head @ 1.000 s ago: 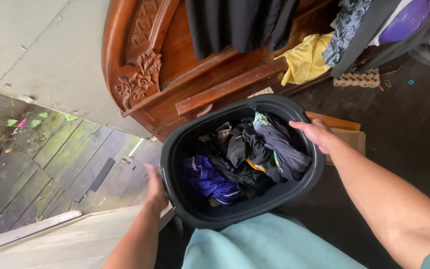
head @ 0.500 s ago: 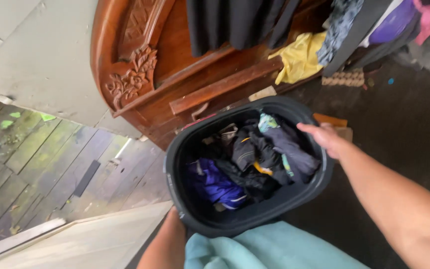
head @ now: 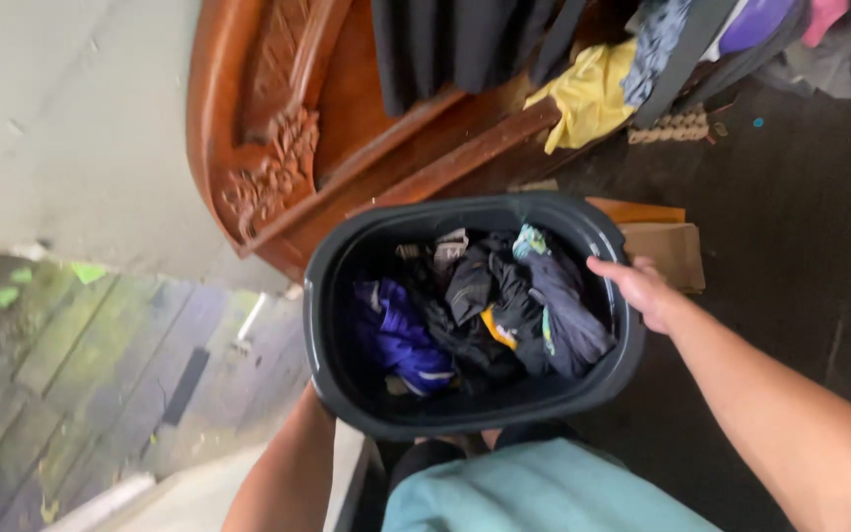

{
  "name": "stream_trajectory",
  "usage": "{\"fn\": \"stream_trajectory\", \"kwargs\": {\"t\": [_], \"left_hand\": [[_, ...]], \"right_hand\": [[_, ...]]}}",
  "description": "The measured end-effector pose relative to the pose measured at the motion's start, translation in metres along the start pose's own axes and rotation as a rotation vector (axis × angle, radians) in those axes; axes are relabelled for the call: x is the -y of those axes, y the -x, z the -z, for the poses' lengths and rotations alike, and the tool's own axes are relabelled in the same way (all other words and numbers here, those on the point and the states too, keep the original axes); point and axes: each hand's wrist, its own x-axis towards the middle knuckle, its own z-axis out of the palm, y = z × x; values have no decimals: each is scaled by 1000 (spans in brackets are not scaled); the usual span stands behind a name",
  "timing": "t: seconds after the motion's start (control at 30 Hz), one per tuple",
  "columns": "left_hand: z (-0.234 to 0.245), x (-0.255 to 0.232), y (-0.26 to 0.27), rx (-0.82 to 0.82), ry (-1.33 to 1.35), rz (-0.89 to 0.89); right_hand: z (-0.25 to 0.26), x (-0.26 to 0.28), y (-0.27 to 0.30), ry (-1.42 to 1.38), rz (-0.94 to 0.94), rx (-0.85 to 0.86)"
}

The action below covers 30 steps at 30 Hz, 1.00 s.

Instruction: Hanging wet laundry from a bucket onto an outdoor clothesline.

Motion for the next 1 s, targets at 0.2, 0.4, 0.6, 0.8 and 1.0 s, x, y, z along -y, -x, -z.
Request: {"fn": "stream_trajectory", "kwargs": {"t": [0.2,0.4,0.6,0.8,1.0], "left_hand": [[36,-3,7,38,-43,-38],[75,-20,-40,71,-96,-157],[61,-84,41,-575,-341,276],[68,-64,81,-581,-335,243],[6,-106,90,-398,-92,71]], "right_hand": [[-11,-32,19,-113,120,46],[-7,-72,1,-54,133,59],[-7,-79,-13,-28,187,-23],[-4,-87,-9,-56,247,6],[-7,-88,-22,-132,339,54]]}}
